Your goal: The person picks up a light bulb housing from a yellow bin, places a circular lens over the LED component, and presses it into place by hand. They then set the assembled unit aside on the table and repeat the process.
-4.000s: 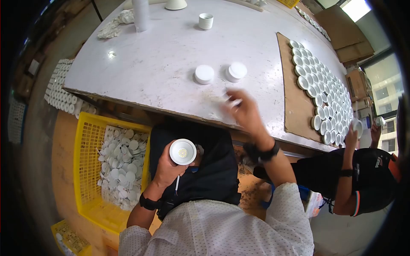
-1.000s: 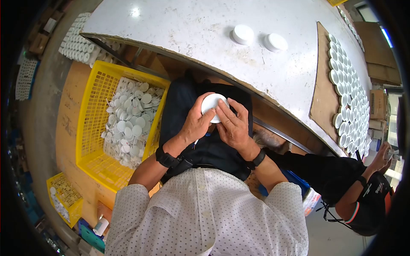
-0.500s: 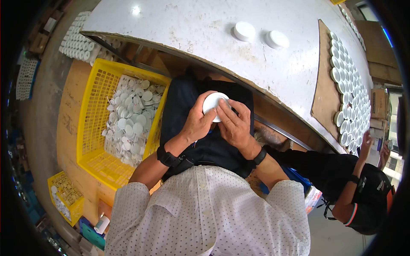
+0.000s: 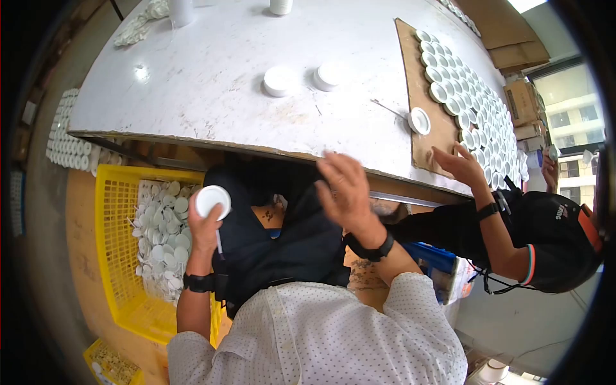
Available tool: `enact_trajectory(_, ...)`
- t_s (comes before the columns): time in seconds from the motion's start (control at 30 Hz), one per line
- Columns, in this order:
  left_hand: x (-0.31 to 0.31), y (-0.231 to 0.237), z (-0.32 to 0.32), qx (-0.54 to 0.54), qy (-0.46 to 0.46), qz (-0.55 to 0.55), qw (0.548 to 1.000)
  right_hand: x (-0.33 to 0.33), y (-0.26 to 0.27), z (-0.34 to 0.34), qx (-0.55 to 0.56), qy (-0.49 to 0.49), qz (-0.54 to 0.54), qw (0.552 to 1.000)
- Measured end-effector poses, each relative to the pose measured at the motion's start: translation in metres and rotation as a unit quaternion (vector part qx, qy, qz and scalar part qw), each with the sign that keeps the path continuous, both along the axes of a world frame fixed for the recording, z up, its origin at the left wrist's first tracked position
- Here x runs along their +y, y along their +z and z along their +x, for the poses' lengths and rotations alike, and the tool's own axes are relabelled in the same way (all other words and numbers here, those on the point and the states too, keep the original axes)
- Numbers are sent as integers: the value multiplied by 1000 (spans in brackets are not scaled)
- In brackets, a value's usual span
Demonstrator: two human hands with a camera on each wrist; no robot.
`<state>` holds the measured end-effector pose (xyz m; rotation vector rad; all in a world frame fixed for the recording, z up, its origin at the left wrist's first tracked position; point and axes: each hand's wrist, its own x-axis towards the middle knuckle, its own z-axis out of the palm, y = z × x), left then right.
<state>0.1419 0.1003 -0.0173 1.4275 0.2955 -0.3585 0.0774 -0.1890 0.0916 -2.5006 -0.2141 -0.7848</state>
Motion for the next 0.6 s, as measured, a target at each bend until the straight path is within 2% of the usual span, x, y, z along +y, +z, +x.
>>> enact_trajectory(0.03, 10, -6, 3, -24, 21, 9, 999, -15, 0, 3, -11, -30, 5, 999)
enact_trajectory(0.1, 36, -35, 9, -45, 89, 19, 995, -50, 10, 10, -11, -122, -52, 991)
enact_trajectory(0.13, 49, -35, 11, -15, 93, 36, 995, -75, 7, 15, -19, -178, -66, 982)
enact_trajectory(0.17, 61, -34, 13, 15, 97, 52, 994, -105, 5, 20, -29, -222, -137, 965)
enact_trajectory(0.23, 83, -47, 14, 37, 107, 45, 993, -141, 12, 25, 74, -377, -171, 907)
enact_trajectory(0.3, 109, -70, 11, 52, 153, 102, 982, -175, 1, 31, 161, -443, -153, 869)
enact_trajectory(0.37, 146, -109, 6, 71, 175, 104, 977, -204, -2, 34, 259, -419, -84, 866)
enact_trajectory(0.4, 167, -132, 2, 85, 196, 108, 971, -210, -6, 35, 270, -415, -43, 868)
enact_trajectory(0.5, 229, -173, -12, 156, 215, 158, 951, -206, -7, 30, 221, -419, -34, 880)
enact_trajectory(0.53, 243, -183, -18, 154, 231, 219, 935, -202, -6, 26, 215, -420, -35, 881)
enact_trajectory(0.57, 256, -193, -23, 153, 245, 282, 915, -193, -1, 21, 163, -416, -17, 895)
enact_trajectory(0.6, 265, -202, -21, 151, 245, 280, 916, -184, 4, 20, 111, -410, 1, 905)
